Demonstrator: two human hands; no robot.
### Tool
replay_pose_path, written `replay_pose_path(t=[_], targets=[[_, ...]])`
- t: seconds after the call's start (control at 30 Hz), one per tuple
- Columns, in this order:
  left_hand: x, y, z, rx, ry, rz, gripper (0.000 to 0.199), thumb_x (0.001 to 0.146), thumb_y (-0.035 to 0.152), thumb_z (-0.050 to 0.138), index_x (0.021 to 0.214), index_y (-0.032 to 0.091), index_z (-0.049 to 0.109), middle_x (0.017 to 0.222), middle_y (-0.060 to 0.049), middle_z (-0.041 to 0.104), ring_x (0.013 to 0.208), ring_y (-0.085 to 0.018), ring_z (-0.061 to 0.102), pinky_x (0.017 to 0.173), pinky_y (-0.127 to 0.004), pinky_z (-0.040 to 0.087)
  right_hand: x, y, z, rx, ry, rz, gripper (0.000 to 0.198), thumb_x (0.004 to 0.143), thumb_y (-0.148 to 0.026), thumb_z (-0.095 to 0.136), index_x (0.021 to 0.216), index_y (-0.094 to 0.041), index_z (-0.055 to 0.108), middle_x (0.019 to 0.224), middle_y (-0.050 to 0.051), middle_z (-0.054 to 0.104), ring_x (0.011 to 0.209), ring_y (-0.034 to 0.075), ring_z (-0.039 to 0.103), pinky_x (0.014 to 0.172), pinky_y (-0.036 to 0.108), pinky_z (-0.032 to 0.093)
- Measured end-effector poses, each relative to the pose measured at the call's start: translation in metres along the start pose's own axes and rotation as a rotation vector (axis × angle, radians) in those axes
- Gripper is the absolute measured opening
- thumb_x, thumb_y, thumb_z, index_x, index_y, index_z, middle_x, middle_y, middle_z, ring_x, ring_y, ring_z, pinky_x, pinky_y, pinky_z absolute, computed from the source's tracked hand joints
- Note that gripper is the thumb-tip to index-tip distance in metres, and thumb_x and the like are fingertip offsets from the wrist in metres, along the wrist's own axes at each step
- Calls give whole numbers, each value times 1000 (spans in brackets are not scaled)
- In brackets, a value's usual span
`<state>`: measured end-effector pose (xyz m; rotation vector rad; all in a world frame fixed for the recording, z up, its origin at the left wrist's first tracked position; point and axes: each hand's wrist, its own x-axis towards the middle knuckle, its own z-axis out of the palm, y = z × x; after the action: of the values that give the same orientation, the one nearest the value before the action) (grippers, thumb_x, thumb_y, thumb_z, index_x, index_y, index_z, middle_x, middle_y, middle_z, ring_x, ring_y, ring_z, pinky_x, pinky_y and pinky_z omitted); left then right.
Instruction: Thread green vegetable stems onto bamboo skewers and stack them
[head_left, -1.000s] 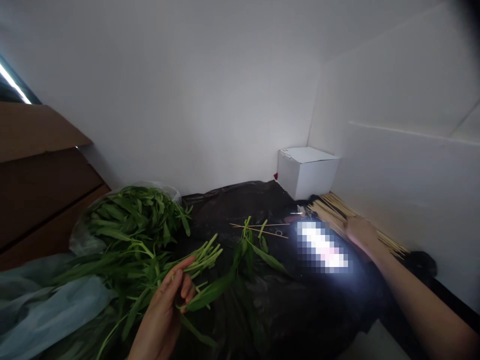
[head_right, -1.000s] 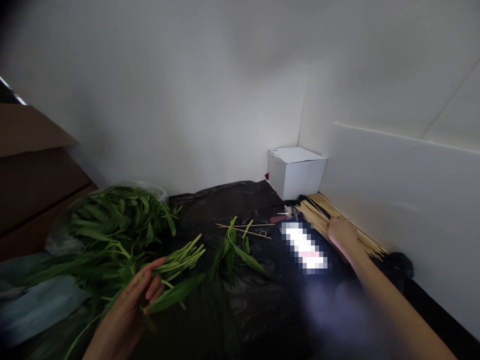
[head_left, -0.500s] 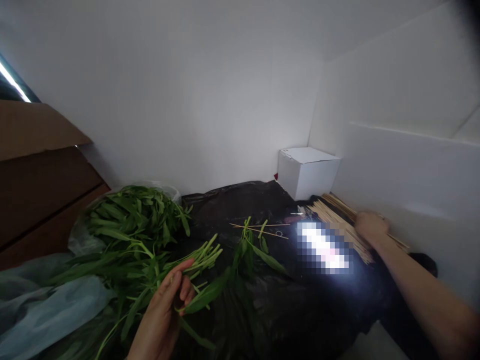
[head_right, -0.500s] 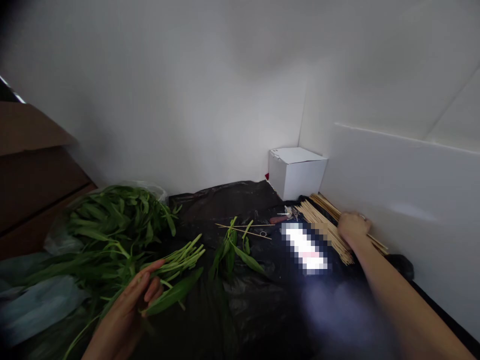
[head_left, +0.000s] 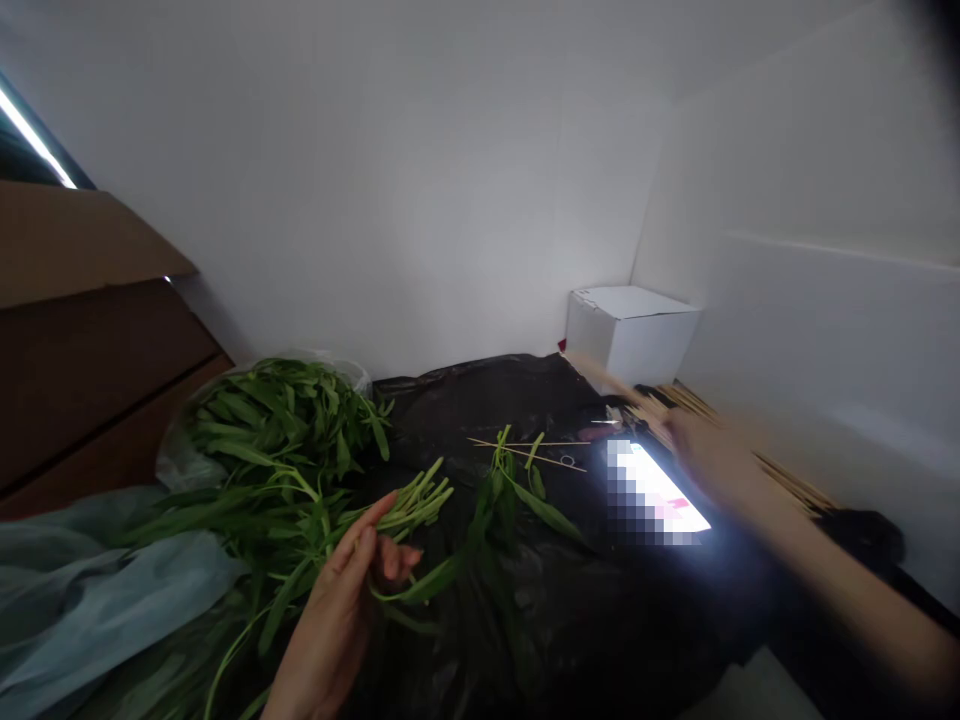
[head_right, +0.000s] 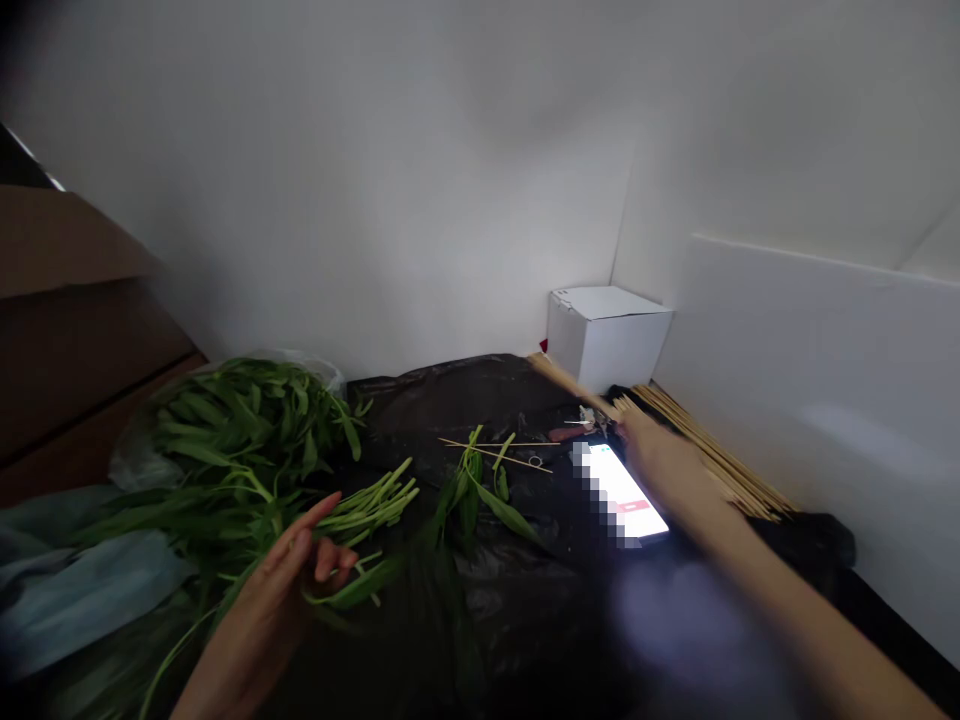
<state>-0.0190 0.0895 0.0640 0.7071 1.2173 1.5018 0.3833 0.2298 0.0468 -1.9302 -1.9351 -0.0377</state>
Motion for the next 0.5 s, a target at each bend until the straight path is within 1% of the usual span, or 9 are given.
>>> replay_pose_path(t=[0.03, 0.07, 0.13, 0.17, 0.23, 0.3, 0.37, 0.4, 0.5], targets=[[-1, 1, 3, -9, -19, -8, 55, 80, 42, 69, 130, 23, 56, 58, 4, 47, 68, -15, 57, 68, -26, 48, -13, -22, 7, 19, -75, -100, 20, 93, -17, 42, 98, -22, 62, 75, 4, 64, 59, 16, 58, 57, 27, 37], [-2, 2, 5, -21, -35, -16, 55, 80, 41, 69, 131, 22, 55, 56, 5, 45, 65, -14, 55, 69, -28, 49, -28, -42, 16, 13, -153, -195, 19, 92, -16, 43, 95, -22, 61, 76, 3, 65, 60, 16, 58, 58, 26, 37], [-4, 4, 8, -40, -56, -18, 55, 82, 40, 68, 131, 21, 54, 52, 9, 34, 50, -8, 42, 58, -24, 47, -56, -75, 38, 31, -266, -399, 22, 91, -11, 42, 96, -22, 60, 82, 3, 67, 66, 15, 61, 59, 25, 39], [-4, 4, 7, -40, -60, -19, 54, 82, 39, 67, 131, 20, 54, 52, 10, 29, 45, -6, 32, 50, -20, 42, -68, -86, 51, 28, -310, -485, 25, 89, -7, 43, 96, -22, 60, 85, 2, 67, 68, 15, 62, 59, 24, 39], [-3, 4, 3, -23, -53, -23, 52, 83, 40, 66, 129, 20, 54, 53, 11, 24, 42, -4, 18, 39, -15, 26, -87, -99, 76, -12, -285, -599, 29, 86, -2, 43, 102, -20, 60, 90, 4, 67, 75, 16, 63, 60, 24, 41], [-1, 0, -4, -11, -34, -41, 43, 82, 43, 65, 118, 19, 57, 54, 11, 24, 42, -4, 14, 36, -14, 16, -98, -101, 97, -84, -208, -650, 34, 84, 1, 44, 108, -18, 59, 93, 6, 66, 77, 17, 63, 62, 26, 43], [3, -5, -11, -40, -18, -71, 34, 83, 47, 62, 101, 19, 59, 54, 10, 27, 42, -4, 15, 36, -14, 13, -101, -98, 111, -155, -120, -686, 41, 81, 4, 44, 115, -15, 57, 96, 8, 65, 78, 19, 63, 64, 28, 45], [5, -7, -13, -74, -18, -91, 33, 84, 49, 60, 94, 18, 58, 54, 10, 29, 42, -4, 16, 36, -14, 13, -101, -96, 115, -184, -81, -705, 43, 80, 4, 45, 118, -14, 56, 96, 9, 65, 79, 20, 63, 65, 30, 46], [9, -14, -17, -205, -47, -151, 31, 84, 49, 54, 82, 18, 53, 55, 8, 33, 41, -4, 19, 36, -15, 14, -100, -92, 117, -230, -12, -742, 41, 83, 0, 47, 121, -9, 56, 92, 10, 65, 79, 23, 61, 67, 35, 48]])
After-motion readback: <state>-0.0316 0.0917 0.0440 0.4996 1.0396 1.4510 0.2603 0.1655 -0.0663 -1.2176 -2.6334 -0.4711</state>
